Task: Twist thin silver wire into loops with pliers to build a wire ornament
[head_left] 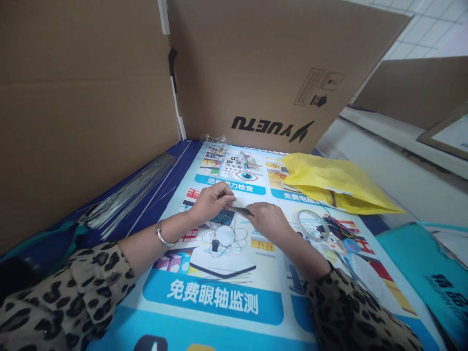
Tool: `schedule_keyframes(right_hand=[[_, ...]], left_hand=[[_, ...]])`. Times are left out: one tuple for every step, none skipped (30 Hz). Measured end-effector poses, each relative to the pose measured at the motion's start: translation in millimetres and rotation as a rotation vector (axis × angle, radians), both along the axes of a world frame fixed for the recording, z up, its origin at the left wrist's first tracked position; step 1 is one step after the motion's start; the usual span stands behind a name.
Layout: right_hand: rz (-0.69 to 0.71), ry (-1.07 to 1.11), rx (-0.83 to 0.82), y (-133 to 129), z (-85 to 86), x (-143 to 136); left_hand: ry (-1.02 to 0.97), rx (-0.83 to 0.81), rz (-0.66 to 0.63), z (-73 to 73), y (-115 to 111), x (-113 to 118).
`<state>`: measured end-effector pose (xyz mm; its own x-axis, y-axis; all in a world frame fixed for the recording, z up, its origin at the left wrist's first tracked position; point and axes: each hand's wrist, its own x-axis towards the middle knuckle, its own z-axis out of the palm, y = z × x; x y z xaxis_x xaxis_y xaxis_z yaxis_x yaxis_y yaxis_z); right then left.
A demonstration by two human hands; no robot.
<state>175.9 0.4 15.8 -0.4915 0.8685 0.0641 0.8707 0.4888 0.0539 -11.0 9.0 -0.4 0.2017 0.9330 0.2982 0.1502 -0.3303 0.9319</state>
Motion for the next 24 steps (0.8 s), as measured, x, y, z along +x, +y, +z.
schedule_keyframes(right_hand=[[-0.006, 0.007, 0.003, 0.2, -0.3, 0.4], [-0.012, 0.015, 0.01, 0.7, -1.0, 1.0], [-0.02, 0.021, 0.022, 1.3, -1.9, 1.9], [-0.03, 0.025, 0.035, 2.1, -3.2, 3.0], [-0.041, 0.026, 0.046, 3.1, -4.5, 4.4], [-0.053, 0.025, 0.054, 4.3, -6.0, 5.7], [-0.065, 0.025, 0.058, 5.4, -7.4, 7.1], [-0.072, 0.027, 0.059, 6.5, -8.7, 8.4], [-0.074, 0.03, 0.059, 7.4, -9.9, 9.5], [-0.071, 0.034, 0.06, 8.1, -10.9, 10.4], [-0.067, 0.038, 0.064, 8.6, -11.8, 11.0], [-0.06, 0.04, 0.071, 9.0, -12.5, 11.5], [-0.053, 0.041, 0.08, 9.2, -13.0, 11.8], [-0.045, 0.04, 0.091, 9.3, -13.5, 12.0], [-0.037, 0.038, 0.102, 9.5, -14.0, 12.3], [-0.028, 0.035, 0.114, 9.7, -14.5, 12.5], [-0.017, 0.032, 0.125, 9.9, -15.0, 12.9], [-0.006, 0.03, 0.136, 10.2, -15.6, 13.3], [0.005, 0.028, 0.147, 10.4, -16.1, 13.8], [0.016, 0.025, 0.158, 10.7, -16.7, 14.2], [0.024, 0.022, 0.167, 10.8, -17.3, 14.7], [0.032, 0.019, 0.175, 10.9, -17.9, 15.2], [0.039, 0.018, 0.182, 11.0, -18.5, 15.5], [0.045, 0.021, 0.191, 11.1, -19.1, 15.9]], left_hand=[[-0.014, -0.013, -0.008, 1.0, -0.2, 0.1], [-0.03, -0.035, -0.019, 2.1, -0.2, 0.3], [-0.045, -0.065, -0.032, 3.0, -0.1, 0.4], [-0.056, -0.103, -0.044, 3.7, 0.1, 0.5], [-0.066, -0.145, -0.054, 4.1, 0.6, 0.5], [-0.078, -0.186, -0.06, 4.2, 1.2, 0.3], [-0.089, -0.222, -0.063, 3.8, 1.9, 0.0], [-0.099, -0.25, -0.065, 3.3, 2.7, -0.5], [-0.106, -0.268, -0.067, 2.6, 3.5, -1.2], [-0.107, -0.278, -0.069, 1.8, 4.2, -2.0], [-0.102, -0.277, -0.067, 1.2, 4.9, -2.8], [-0.091, -0.268, -0.061, 0.8, 5.5, -3.6], [-0.079, -0.255, -0.051, 0.6, 6.0, -4.3], [-0.071, -0.243, -0.035, 0.6, 6.6, -4.9], [-0.067, -0.233, -0.019, 0.7, 7.0, -5.3], [-0.068, -0.227, -0.004, 1.0, 7.5, -5.6], [-0.069, -0.228, 0.007, 1.3, 7.8, -5.7], [-0.072, -0.235, 0.012, 1.6, 8.1, -5.6], [-0.079, -0.246, 0.012, 1.8, 8.2, -5.5], [-0.087, -0.26, 0.009, 1.9, 8.3, -5.2], [-0.096, -0.277, 0.005, 1.9, 8.3, -5.0], [-0.106, -0.293, 0.002, 1.7, 8.2, -4.8], [-0.113, -0.302, -0.001, 1.2, 8.2, -4.6], [-0.114, -0.304, -0.001, 0.5, 8.3, -4.5]])
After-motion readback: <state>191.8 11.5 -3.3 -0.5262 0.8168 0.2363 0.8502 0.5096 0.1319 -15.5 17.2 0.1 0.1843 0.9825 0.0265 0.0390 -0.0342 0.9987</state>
